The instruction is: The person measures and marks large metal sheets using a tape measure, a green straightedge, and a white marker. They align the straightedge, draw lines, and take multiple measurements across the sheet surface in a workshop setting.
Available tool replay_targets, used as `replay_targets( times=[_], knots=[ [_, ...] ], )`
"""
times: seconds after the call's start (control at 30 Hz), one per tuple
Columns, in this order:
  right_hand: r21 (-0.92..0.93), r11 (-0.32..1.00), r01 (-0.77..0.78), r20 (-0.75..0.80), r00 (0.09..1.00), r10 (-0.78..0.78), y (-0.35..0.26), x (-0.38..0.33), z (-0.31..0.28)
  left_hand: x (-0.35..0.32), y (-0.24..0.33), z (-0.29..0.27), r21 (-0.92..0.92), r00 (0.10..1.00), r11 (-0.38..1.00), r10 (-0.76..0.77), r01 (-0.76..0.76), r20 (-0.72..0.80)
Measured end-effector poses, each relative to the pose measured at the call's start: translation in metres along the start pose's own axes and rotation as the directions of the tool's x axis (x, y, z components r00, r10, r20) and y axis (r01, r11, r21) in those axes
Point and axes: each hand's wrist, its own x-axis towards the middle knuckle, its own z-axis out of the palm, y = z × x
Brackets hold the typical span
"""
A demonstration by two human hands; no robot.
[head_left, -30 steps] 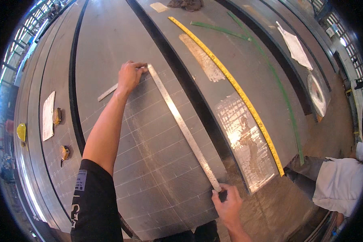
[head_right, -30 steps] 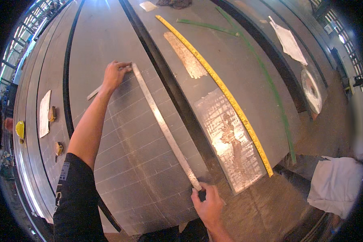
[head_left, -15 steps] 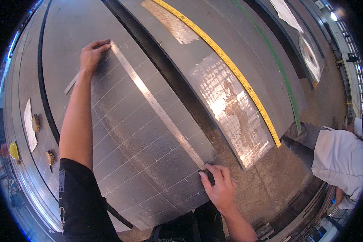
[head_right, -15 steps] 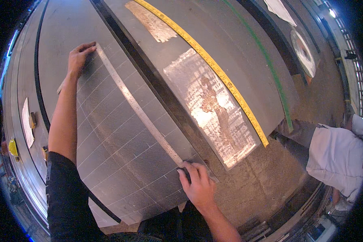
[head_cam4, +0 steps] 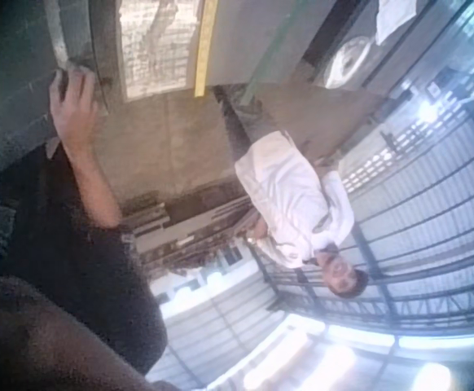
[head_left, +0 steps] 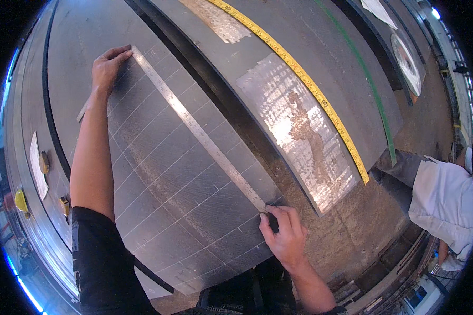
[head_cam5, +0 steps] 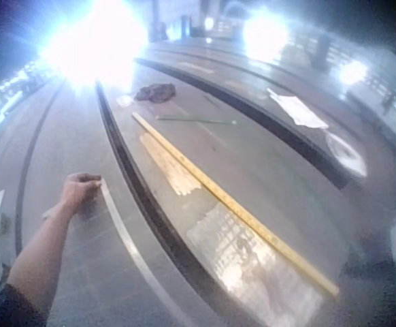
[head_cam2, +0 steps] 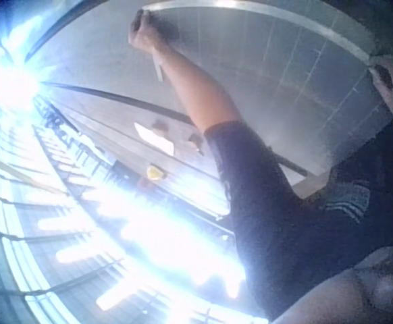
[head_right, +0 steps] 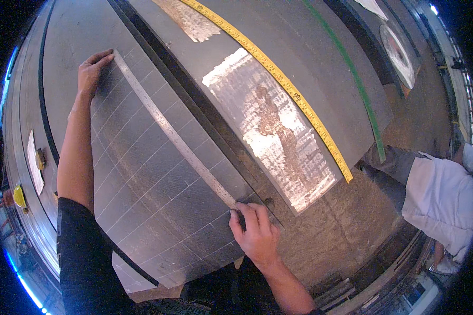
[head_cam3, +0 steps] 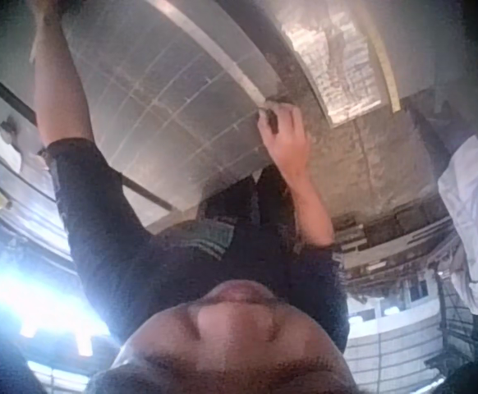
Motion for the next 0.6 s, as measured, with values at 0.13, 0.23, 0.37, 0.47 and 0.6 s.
replay_targets(
  times=[0.13,0.23,0.37,0.47,0.6],
  knots=[
    [-0.016,1.000,0.026,-0.007,1.000,-0.026,0.000,0.001,0.001,0.002,-0.004,0.000,-0.025,1.000,1.000,-0.006,0.006,0.004],
    [0.001,1.000,0.029,-0.017,0.999,-0.029,0.002,0.000,0.003,0.005,-0.005,-0.001,-0.012,1.000,1.000,-0.025,0.025,0.015],
    [0.025,1.000,0.017,-0.017,1.000,-0.016,0.002,0.000,0.005,0.004,-0.005,-0.003,0.005,1.000,1.000,-0.012,0.012,0.026],
    [0.016,1.000,0.010,-0.003,1.000,-0.010,-0.001,0.001,0.004,0.006,-0.012,-0.005,-0.005,1.000,1.000,0.002,-0.001,0.021],
    [0.003,1.000,-0.004,0.014,1.000,0.004,-0.001,0.003,0.002,0.000,0.002,0.000,-0.005,0.999,1.000,-0.003,0.003,0.052]
  ],
)
